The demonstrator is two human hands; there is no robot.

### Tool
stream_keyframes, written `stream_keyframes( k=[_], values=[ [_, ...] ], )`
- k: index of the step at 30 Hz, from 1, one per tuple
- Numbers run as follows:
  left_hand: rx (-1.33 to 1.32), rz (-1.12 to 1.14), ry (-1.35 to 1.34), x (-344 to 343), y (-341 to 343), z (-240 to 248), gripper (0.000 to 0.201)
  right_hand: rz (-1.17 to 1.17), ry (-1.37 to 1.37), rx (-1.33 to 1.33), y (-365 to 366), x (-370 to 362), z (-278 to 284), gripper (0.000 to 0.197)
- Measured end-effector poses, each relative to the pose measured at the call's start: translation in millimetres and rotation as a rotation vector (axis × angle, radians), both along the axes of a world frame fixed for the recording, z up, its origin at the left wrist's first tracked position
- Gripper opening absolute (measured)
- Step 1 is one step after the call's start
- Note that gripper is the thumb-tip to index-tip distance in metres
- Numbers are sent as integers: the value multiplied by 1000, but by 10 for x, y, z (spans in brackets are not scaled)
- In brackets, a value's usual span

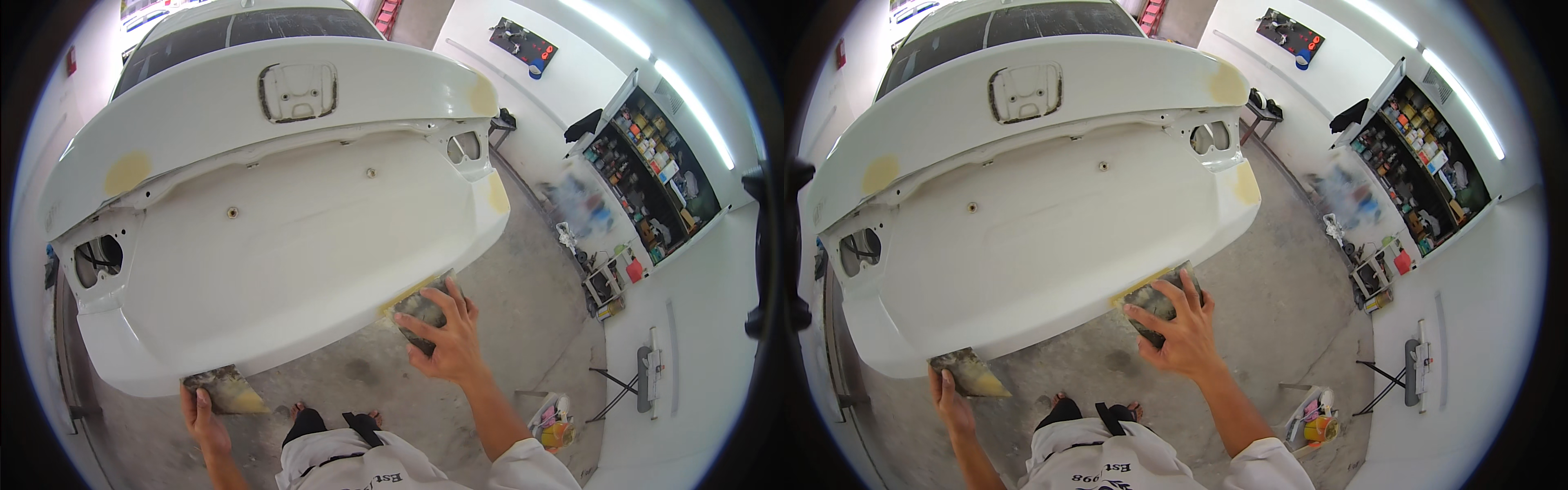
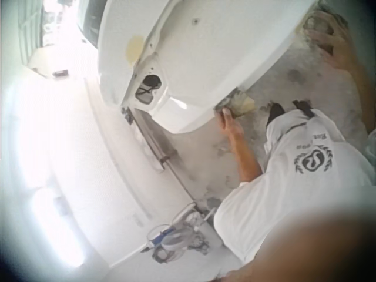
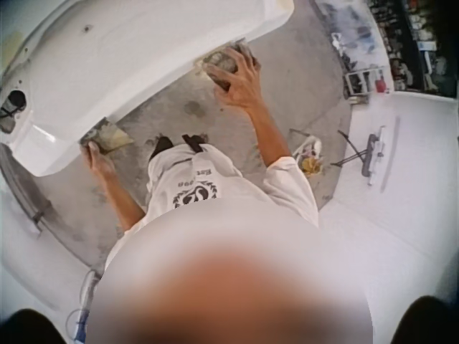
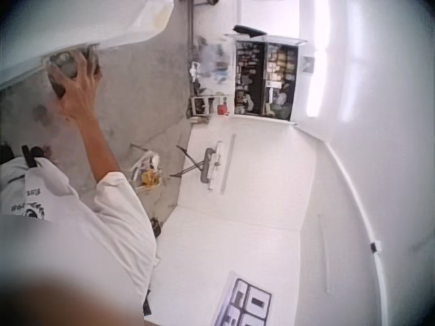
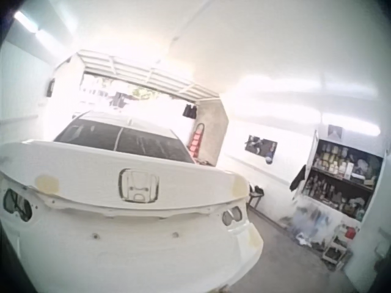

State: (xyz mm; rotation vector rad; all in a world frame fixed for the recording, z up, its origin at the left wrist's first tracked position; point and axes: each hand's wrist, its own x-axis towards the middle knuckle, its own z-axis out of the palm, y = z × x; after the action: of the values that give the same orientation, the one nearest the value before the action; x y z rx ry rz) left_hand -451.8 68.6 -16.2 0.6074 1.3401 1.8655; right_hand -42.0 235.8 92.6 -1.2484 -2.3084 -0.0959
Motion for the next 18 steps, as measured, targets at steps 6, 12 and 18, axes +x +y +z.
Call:
stream_keyframes(
  k=[6,12,18],
  values=[
    [5,-30,43,13,25,55,55,-13,-33,-46,37,-195,67,55],
    [-6,37,-3,51,18,10,55,-27,1,-30,86,-145,-112,55],
    [6,33,-43,12,19,-37,55,-13,26,-91,-158,-30,-688,53]
  ],
)
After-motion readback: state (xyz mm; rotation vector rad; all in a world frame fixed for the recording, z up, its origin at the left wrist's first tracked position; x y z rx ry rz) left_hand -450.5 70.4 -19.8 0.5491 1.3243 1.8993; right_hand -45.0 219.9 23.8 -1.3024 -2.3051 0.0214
